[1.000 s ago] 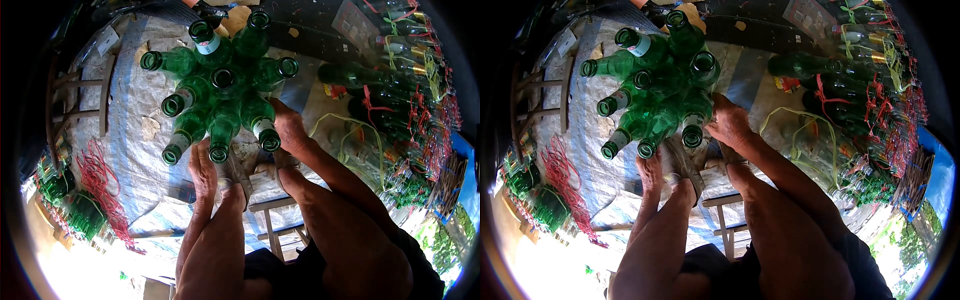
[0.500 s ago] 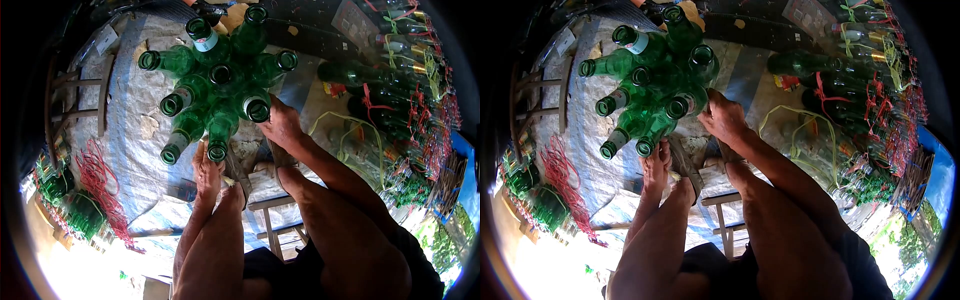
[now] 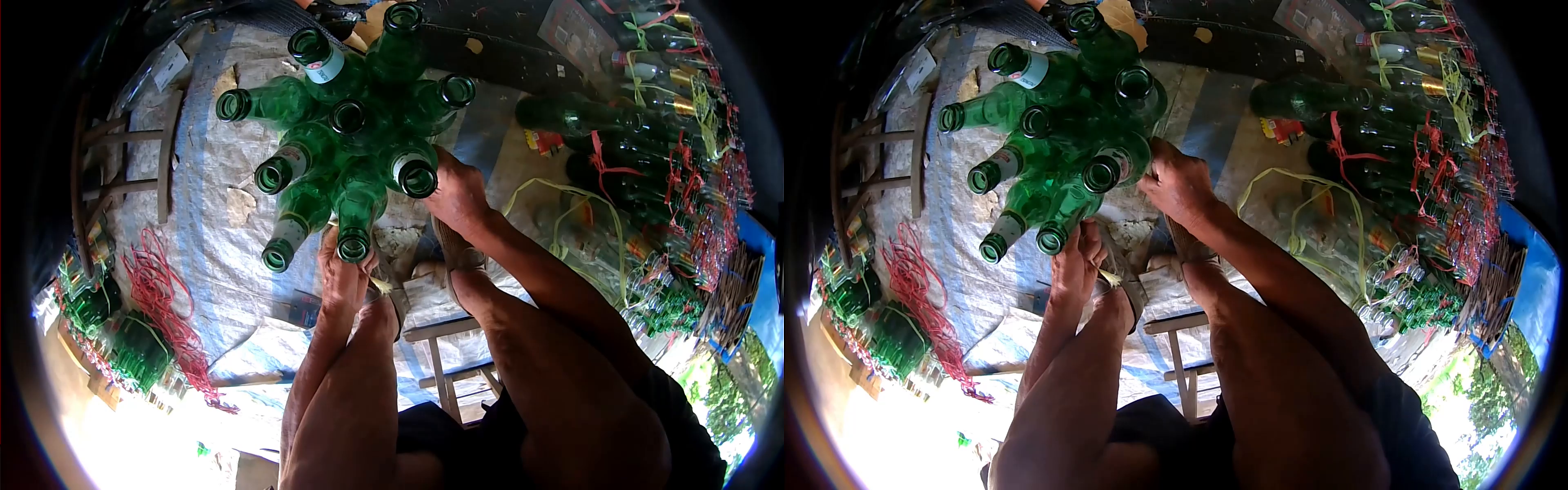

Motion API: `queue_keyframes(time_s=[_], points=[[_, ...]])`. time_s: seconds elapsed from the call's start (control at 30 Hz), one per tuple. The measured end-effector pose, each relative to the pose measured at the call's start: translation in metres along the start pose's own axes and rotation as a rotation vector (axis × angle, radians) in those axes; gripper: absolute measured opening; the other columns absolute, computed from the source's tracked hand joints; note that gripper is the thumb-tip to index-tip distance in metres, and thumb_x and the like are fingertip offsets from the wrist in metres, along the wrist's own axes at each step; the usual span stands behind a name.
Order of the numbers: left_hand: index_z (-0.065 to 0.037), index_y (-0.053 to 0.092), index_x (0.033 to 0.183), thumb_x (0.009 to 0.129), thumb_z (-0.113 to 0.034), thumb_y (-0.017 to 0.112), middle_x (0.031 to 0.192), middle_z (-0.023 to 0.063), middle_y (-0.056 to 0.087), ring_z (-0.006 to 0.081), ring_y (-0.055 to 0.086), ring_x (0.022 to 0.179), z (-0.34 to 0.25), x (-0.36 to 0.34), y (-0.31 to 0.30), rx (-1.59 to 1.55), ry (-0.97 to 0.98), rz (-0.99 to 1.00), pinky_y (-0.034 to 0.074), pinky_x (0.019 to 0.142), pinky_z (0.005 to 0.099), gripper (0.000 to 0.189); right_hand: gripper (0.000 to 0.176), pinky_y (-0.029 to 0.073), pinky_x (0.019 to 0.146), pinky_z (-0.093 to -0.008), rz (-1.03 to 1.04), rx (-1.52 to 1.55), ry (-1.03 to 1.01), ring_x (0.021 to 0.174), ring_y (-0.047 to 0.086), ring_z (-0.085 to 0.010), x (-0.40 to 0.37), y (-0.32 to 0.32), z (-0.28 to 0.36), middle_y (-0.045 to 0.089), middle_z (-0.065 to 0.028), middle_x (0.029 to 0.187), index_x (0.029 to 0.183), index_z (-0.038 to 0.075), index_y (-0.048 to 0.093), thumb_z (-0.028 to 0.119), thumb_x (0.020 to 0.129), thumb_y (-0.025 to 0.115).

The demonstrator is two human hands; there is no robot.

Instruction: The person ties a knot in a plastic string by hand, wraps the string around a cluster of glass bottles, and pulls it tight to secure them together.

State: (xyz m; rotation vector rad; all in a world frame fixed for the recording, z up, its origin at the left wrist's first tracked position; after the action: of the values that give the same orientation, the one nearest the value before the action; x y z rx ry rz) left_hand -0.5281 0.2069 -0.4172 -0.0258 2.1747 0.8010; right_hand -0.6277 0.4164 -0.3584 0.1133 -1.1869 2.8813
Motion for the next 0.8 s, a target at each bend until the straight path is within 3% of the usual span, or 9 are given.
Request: queue_keyframes(time_s=[0.03,0.13,0.23,0.3,0.4,0.57,0.8], points=[[-0.010,0.059,0.111,0.108,-0.031,0.056,0.082,-0.0032,0.053,0.0078,0.045,0.065,0.001,0.000,0.002,-0.018,0.003,0.059,0.040,0.061,0.0263,0.022,0.029,0.058,0.058,-0.0397,-0.005,-0.010,-0.002,0.070,0.071,-0.0359,0.000,-0.002,0.002,0.071,-0.0166,0.086,0.105,0.004,0.065,0.011,0.081,0.078],[-0.011,0.059,0.117,0.109,-0.028,0.054,0.099,-0.0003,0.061,0.0117,0.058,0.086,0.006,-0.001,-0.013,0.088,-0.021,-0.094,0.050,0.078,0.0339,0.020,0.030,0.058,0.058,-0.0411,-0.015,-0.040,0.006,0.069,0.072,-0.0361,0.002,-0.005,0.006,0.071,-0.0174,0.085,0.104,0.004,0.064,0.014,0.080,0.078],[-0.008,0.067,0.109,0.095,-0.007,0.070,0.090,0.0034,0.070,0.0160,0.069,0.084,0.008,0.004,-0.023,-0.033,-0.022,-0.169,0.059,0.081,0.0348,0.014,0.029,0.058,0.056,-0.0412,0.014,-0.065,0.008,0.067,0.072,-0.0356,0.002,-0.007,0.006,0.071,-0.0167,0.081,0.100,0.004,0.063,0.018,0.080,0.078],[-0.014,0.058,0.133,0.108,-0.029,0.055,0.112,0.0000,0.061,0.0110,0.057,0.101,0.009,0.006,-0.017,0.153,0.003,0.021,0.048,0.090,0.0356,0.029,0.028,0.058,0.054,-0.0404,0.037,-0.094,0.015,0.066,0.072,-0.0350,0.002,-0.006,0.006,0.070,-0.0158,0.079,0.097,0.004,0.063,0.020,0.080,0.078],[-0.010,0.059,0.135,0.108,-0.029,0.055,0.095,-0.0034,0.055,0.0066,0.050,0.087,0.015,0.007,-0.007,0.182,-0.021,0.074,0.044,0.080,0.0284,0.033,0.030,0.057,0.052,-0.0395,0.059,-0.147,0.030,0.064,0.071,-0.0342,-0.001,-0.004,0.003,0.069,-0.0152,0.076,0.094,0.004,0.063,0.024,0.080,0.079],[-0.005,0.062,0.130,0.109,-0.033,0.055,0.072,-0.0080,0.034,0.0038,0.032,0.064,0.010,0.004,0.034,0.122,-0.251,0.063,0.032,0.060,0.0221,0.036,0.033,0.055,0.050,-0.0399,0.105,-0.173,0.008,0.061,0.070,-0.0335,-0.002,-0.001,0.005,0.067,-0.0161,0.073,0.093,0.003,0.062,0.027,0.080,0.080],[-0.004,0.062,0.130,0.110,-0.031,0.053,0.072,-0.0046,0.043,0.0061,0.032,0.058,0.007,0.016,0.052,0.089,-0.171,0.172,0.032,0.056,0.0233,0.035,0.020,0.056,0.053,-0.0442,0.233,-0.218,0.069,0.064,0.070,-0.0350,-0.019,0.005,0.001,0.068,-0.0160,0.075,0.091,0.003,0.061,0.019,0.086,0.072]])
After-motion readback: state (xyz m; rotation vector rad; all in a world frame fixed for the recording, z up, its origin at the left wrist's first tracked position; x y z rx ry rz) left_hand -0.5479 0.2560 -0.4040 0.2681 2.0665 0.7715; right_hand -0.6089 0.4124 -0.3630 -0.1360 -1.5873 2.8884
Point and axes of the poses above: each hand's wrist, its own x-axis towards the middle knuckle, its own y-axis out of the palm, z = x × y, the point moved 10 cm from there along x, towards the middle knuckle
